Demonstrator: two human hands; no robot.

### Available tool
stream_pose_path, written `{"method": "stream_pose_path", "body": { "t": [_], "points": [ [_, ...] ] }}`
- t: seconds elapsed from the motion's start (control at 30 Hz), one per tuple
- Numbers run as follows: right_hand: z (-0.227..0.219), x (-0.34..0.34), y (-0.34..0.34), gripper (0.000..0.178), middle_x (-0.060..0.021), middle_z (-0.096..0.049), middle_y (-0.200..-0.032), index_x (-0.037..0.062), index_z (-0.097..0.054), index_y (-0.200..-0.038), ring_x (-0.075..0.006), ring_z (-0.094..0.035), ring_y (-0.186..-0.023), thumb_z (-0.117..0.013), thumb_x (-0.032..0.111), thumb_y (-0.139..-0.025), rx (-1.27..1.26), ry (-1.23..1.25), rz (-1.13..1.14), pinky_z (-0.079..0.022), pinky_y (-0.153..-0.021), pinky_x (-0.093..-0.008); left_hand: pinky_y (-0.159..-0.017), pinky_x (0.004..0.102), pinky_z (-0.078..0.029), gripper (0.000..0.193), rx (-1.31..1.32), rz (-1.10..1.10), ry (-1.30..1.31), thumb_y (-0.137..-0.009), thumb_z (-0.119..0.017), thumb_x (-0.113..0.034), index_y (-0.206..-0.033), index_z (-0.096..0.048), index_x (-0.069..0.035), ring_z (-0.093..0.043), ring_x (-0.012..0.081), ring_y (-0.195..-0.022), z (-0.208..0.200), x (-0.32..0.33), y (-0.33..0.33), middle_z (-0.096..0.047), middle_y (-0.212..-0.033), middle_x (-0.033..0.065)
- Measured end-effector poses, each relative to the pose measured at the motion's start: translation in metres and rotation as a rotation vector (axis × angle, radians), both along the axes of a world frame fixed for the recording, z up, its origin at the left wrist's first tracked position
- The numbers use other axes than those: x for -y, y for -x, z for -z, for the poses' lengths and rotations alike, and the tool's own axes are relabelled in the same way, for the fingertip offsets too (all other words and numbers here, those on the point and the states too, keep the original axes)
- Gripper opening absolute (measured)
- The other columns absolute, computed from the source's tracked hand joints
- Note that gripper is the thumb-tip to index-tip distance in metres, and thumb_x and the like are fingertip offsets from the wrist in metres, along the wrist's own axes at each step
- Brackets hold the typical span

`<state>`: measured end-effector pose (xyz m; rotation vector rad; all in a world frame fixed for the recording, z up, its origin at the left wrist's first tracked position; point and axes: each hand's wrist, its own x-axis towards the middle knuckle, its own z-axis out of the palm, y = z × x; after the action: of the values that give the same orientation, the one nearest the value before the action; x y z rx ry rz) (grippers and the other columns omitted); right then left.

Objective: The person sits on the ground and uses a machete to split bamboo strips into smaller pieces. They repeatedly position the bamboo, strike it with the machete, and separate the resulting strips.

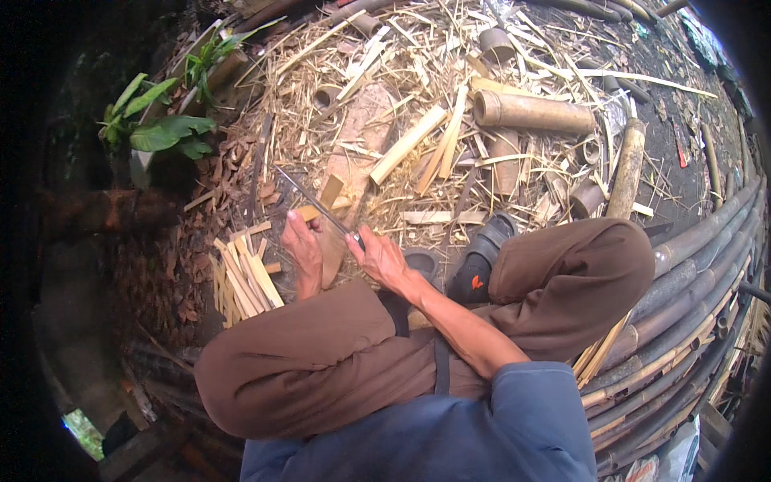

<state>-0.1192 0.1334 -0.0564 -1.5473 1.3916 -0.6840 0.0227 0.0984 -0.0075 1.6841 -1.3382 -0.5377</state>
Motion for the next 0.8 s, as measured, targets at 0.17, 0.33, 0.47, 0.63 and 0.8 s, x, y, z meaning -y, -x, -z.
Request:
{"method": "stream_pose_path", "body": {
  "t": [0.17,0.33,0.47,0.63,0.8],
  "points": [
    [-0.035,0.006,0.007,0.026,-0.0229,-0.054,-0.058,0.0025,-0.049,-0.095,-0.0436,-0.055,-0.052,-0.055,0.028,-0.096,0.125,-0.018,-0.009,-0.043,-0.047,-0.0482,-0.061,0.0312,-0.045,0.054,-0.255,-0.046,0.071,-0.104,-0.029,-0.040,-0.084,-0.057,0.002,-0.055,0.0176,-0.061,0.015,-0.015,-0.020,-0.057,-0.068,0.0084],
    [-0.056,0.008,0.010,0.026,-0.0209,-0.051,-0.059,0.0041,-0.055,-0.101,-0.0411,-0.054,-0.056,-0.059,0.029,-0.093,0.240,0.211,-0.052,-0.043,-0.054,-0.0457,-0.060,0.0296,-0.046,0.048,-0.200,-0.192,-0.010,-0.104,-0.031,-0.036,-0.086,-0.055,0.002,-0.053,0.0152,-0.060,0.006,-0.050,-0.044,-0.055,-0.068,0.0073],
    [0.006,0.025,0.024,0.042,-0.0256,-0.059,-0.070,0.0015,-0.058,-0.087,-0.0449,-0.060,-0.072,-0.051,0.041,-0.095,0.033,-0.191,0.075,-0.045,-0.061,-0.0484,-0.056,0.0276,-0.046,0.037,-0.089,-0.074,-0.162,-0.102,-0.040,-0.026,-0.081,-0.055,0.001,-0.054,0.0133,-0.058,0.033,-0.073,-0.066,-0.057,-0.068,0.0062],
    [-0.025,0.029,0.014,0.046,-0.0269,-0.055,-0.066,-0.0010,-0.053,-0.081,-0.0478,-0.053,-0.065,-0.050,0.042,-0.096,0.109,-0.155,0.036,-0.041,-0.059,-0.0498,-0.054,0.0262,-0.049,0.028,-0.212,-0.068,-0.314,-0.098,-0.050,-0.018,-0.082,-0.059,0.002,-0.057,0.0098,-0.059,0.054,-0.101,-0.050,-0.060,-0.066,0.0053],
    [-0.076,0.034,0.018,0.042,-0.0191,-0.054,-0.061,-0.0013,-0.054,-0.087,-0.0307,-0.053,-0.056,-0.049,0.040,-0.097,0.278,-0.154,0.062,-0.041,-0.056,-0.0433,-0.058,0.0278,-0.052,0.026,-0.147,-0.065,-0.420,-0.097,-0.052,-0.019,-0.085,-0.061,0.001,-0.061,0.0112,-0.062,0.052,-0.104,-0.040,-0.065,-0.069,0.0077]
  ]
}}
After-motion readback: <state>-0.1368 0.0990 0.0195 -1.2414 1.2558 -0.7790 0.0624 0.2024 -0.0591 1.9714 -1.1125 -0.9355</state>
